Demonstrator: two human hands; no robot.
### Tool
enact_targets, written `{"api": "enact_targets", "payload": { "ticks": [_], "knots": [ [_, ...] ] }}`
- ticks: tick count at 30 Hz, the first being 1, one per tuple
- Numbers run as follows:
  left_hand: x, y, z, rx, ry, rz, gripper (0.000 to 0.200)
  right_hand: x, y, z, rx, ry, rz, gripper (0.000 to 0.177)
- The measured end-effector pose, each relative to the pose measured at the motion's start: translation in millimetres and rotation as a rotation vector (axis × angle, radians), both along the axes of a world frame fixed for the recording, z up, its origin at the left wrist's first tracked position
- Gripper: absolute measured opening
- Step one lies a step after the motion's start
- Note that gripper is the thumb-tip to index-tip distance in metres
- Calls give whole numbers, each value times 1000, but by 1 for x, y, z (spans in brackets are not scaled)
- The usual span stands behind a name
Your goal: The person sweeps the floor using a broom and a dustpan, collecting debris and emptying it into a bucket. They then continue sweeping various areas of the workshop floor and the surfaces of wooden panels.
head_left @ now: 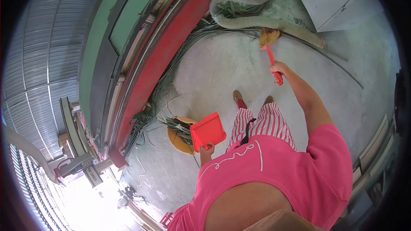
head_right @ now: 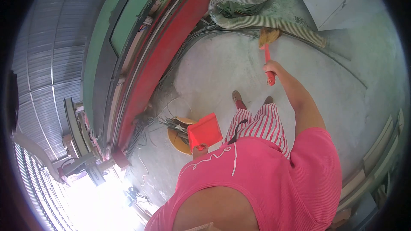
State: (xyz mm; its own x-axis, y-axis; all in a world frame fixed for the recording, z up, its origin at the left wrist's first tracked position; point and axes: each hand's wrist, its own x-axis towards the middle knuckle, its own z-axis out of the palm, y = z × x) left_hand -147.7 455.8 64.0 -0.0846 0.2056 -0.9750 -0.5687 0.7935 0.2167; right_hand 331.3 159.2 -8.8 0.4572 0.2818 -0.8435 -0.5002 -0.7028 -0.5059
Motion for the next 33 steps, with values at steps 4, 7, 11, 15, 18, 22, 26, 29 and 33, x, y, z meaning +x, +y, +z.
{"api": "enact_targets", "payload": {
  "ticks": [4, 7, 11, 15, 18, 22, 26, 29, 33],
  "knots": [
    [12, 19, -11, -27, -59, -121, 13, -1, -8, 7, -63, -13, 87, 18],
    [21, 33, -16, -50, -61, -161, 10, -8, -20, 6, -91, -113, 148, 22],
    [25, 42, -20, -79, -55, -268, 16, -17, -24, 5, -31, -127, 208, 27],
    [-10, 57, -43, 259, -188, -876, 19, -32, -29, 29, -27, -86, 270, 26],
    [4, 48, -22, 639, -100, -1380, 21, -50, -57, 35, 182, 87, 67, 26],
    [36, 23, -3, 26, -73, -270, 23, -71, -114, 82, 440, 364, -286, 27],
    [21, 16, -15, -22, 42, -248, 22, -124, -163, 115, 389, 360, -404, 36],
    [14, 14, -19, -75, -16, -150, 6, -165, -178, 159, 342, 410, -721, 31],
    [8, 25, -39, -85, 9, -171, 7, -215, -196, 159, 205, 476, -855, 26]
  ]
}}
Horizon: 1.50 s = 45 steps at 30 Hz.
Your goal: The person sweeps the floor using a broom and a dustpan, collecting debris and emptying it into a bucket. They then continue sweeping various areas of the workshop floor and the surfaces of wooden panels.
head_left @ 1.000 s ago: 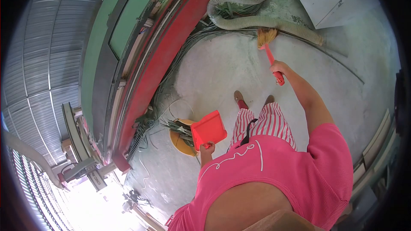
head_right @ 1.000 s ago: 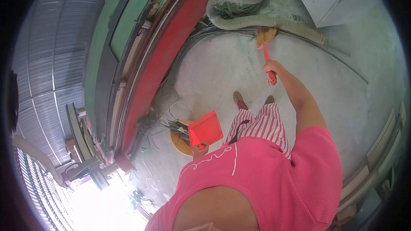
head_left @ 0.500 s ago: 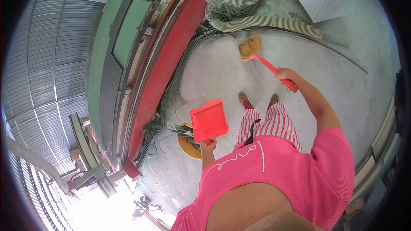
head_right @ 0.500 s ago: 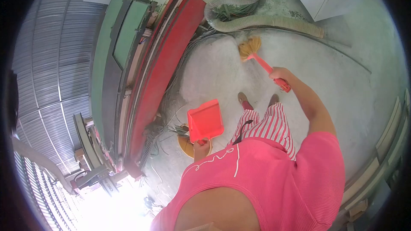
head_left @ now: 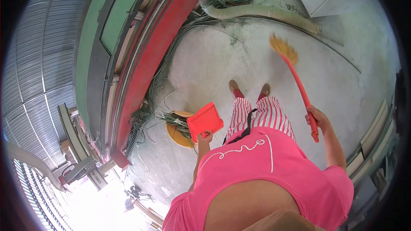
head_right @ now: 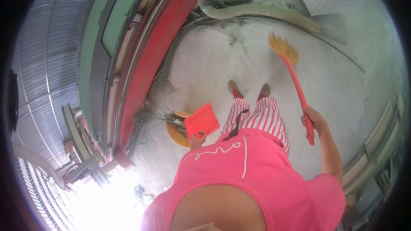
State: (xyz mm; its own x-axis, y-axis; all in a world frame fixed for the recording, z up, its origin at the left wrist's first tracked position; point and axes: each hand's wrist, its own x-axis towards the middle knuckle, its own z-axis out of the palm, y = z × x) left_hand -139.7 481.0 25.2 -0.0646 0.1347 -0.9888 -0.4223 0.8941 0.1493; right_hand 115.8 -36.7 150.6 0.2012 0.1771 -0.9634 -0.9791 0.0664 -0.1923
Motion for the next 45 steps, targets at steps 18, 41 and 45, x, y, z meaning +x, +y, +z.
{"api": "enact_targets", "payload": {
  "ticks": [18, 41, 45],
  "knots": [
    [48, -7, 26, 56, -165, -45, 12, 36, 123, -111, 390, 105, -23, 19],
    [-32, 19, 26, 29, -61, 245, 29, 61, 309, -24, 552, -348, 913, 41],
    [-43, 74, -1, 38, -209, 209, 28, 54, 400, -88, 573, -380, 1101, 32]
  ]
}}
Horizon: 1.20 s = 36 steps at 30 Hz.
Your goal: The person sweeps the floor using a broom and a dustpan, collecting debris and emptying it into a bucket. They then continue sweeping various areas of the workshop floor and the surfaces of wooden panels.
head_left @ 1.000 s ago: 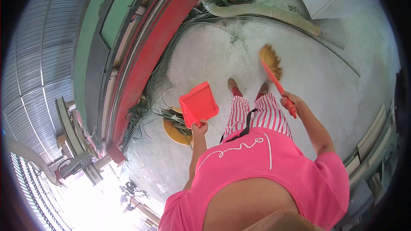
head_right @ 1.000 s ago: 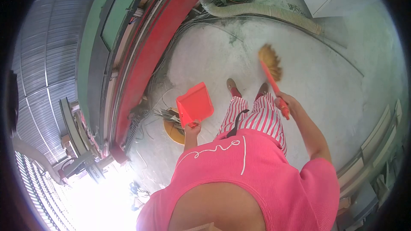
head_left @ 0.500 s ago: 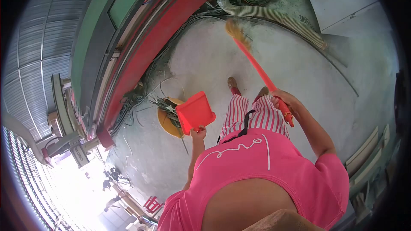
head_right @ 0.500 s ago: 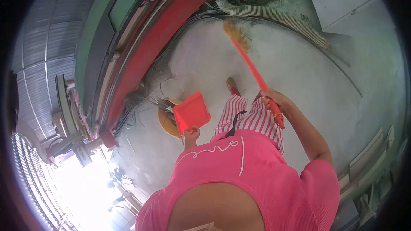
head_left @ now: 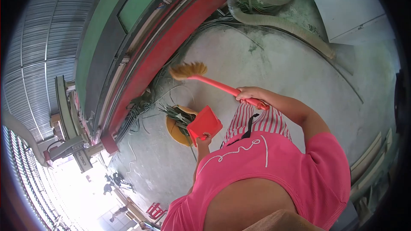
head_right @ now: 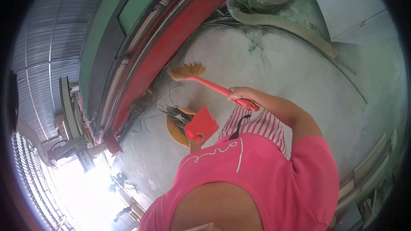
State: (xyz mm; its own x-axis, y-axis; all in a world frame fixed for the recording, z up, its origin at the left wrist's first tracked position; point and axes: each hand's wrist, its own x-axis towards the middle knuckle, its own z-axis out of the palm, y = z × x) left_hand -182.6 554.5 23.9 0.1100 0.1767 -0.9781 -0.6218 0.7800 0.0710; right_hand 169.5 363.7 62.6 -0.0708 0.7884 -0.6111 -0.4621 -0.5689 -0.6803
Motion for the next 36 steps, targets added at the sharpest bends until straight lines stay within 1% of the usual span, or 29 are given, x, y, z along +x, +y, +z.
{"api": "enact_targets", "payload": {
  "ticks": [1, 2, 4, 5, 7, 8, 9, 10, 11, 12, 13, 14, 15, 17, 18, 20, 21, 22, 23, 24, 25, 26, 27, 28, 29, 31, 33, 35, 36],
  "knots": [
    [3, 10, 2, -1, 18, 19, 27, 6, 22, 3, -123, -105, 111, 30],
    [6, 20, 4, -1, 38, 38, 26, 10, 44, 7, -115, -107, 111, 30],
    [9, 37, 14, 5, 14, 64, 25, 24, 82, 5, -171, -252, 294, 31],
    [12, 45, 20, 4, -6, 92, 25, 32, 102, -6, -162, -256, 294, 31],
    [4, 62, 21, 33, -16, 78, 25, 42, 141, -54, -213, -444, 435, 32],
    [2, 70, 24, 54, -24, 61, 26, 53, 152, -60, -202, -444, 437, 32],
    [-6, 77, 23, 64, -19, 65, 26, 62, 160, -65, -279, -430, 390, 32],
    [-12, 82, 28, 98, -7, 18, 26, 71, 167, -72, -356, -413, 343, 33],
    [-15, 86, 33, 130, 6, -29, 26, 79, 169, -90, -412, -362, 217, 24],
    [-16, 91, 41, 136, 12, -28, 26, 84, 169, -89, -470, -310, 92, 21],
    [-15, 93, 48, 154, 28, -46, 15, 96, 163, -89, -475, -253, 42, 20],
    [-13, 97, 52, 171, 41, -66, 7, 110, 153, -69, -482, -198, -11, 20],
    [-22, 106, 42, 171, 40, -72, 7, 116, 149, -79, -483, -196, -17, 20],
    [-43, 124, 20, 17, 114, -23, 20, 130, 130, -94, -303, 60, -370, 17],
    [-47, 133, 11, 16, 111, -34, 20, 131, 122, -98, -303, 59, -381, 17],
    [-54, 149, -4, -50, 98, -46, 13, 130, 108, -103, -199, 599, -750, 20],
    [-61, 161, -22, -55, 95, -50, 13, 125, 98, -102, -124, 699, -865, 19],
    [-71, 175, -47, -139, 141, -33, 10, 121, 87, -104, -126, 694, -869, 19],
    [-71, 179, -54, -220, 190, -16, 7, 114, 74, -109, -39, 997, -929, 19],
    [-62, 158, -34, -222, 189, -20, 7, 108, 63, -113, 58, 1302, -976, 18],
    [-41, 151, -12, -83, 199, 2, 7, 100, 50, -114, 61, 1301, -982, 18],
    [9, 146, 20, 56, 208, 22, 10, 91, 39, -112, 132, 1467, -1097, 18],
    [20, 149, 19, 54, 207, 15, 10, 84, 28, -109, 209, 1631, -1210, 17],
    [27, 154, 16, 36, 187, -11, 8, 78, 18, -106, 212, 1629, -1219, 17],
    [34, 159, 14, 17, 168, -37, 7, 72, 8, -102, 269, 1665, -1241, 17],
    [45, 168, 10, -19, 127, -91, 8, 63, -11, -97, 335, 1696, -1271, 17],
    [60, 166, 9, -41, 107, -126, 11, 55, -27, -92, 436, 1758, -1249, 18],
    [77, 157, 16, 114, 19, -253, 11, 46, -42, -74, 450, 1765, -1298, 18],
    [83, 154, 15, 109, 15, -261, 11, 42, -49, -65, 459, 1775, -1337, 19]
  ]
}}
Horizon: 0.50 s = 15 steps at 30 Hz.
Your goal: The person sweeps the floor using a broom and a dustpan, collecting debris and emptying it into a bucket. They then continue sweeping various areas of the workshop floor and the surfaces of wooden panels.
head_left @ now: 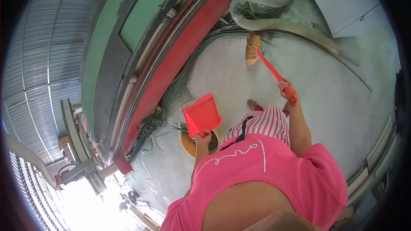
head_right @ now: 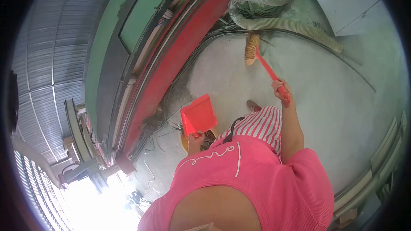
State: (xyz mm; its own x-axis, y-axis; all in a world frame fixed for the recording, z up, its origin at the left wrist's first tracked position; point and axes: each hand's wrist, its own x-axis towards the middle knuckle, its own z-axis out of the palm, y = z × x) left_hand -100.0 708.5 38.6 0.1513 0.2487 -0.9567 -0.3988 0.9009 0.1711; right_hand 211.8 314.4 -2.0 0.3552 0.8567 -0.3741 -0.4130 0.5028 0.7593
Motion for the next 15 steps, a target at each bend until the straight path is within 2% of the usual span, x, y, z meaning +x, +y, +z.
{"api": "enact_targets", "payload": {
  "ticks": [2, 6, 8, 11, 15],
  "knots": [
    [10, -4, -2, 1, 53, -46, 13, -8, -11, 13, -36, -23, 57, 21],
    [22, -20, 9, 9, -6, -114, 15, -37, -31, 43, -170, -97, 228, 27],
    [27, -28, 14, 51, 60, -146, 15, -50, -34, 60, -233, -135, 263, 29],
    [18, -25, -5, -45, 137, -163, 25, -62, -29, 65, -111, -113, 349, 29],
    [-1, -16, -22, -93, 174, -133, 24, -62, 11, 46, -26, -172, 409, 28]
  ]
}}
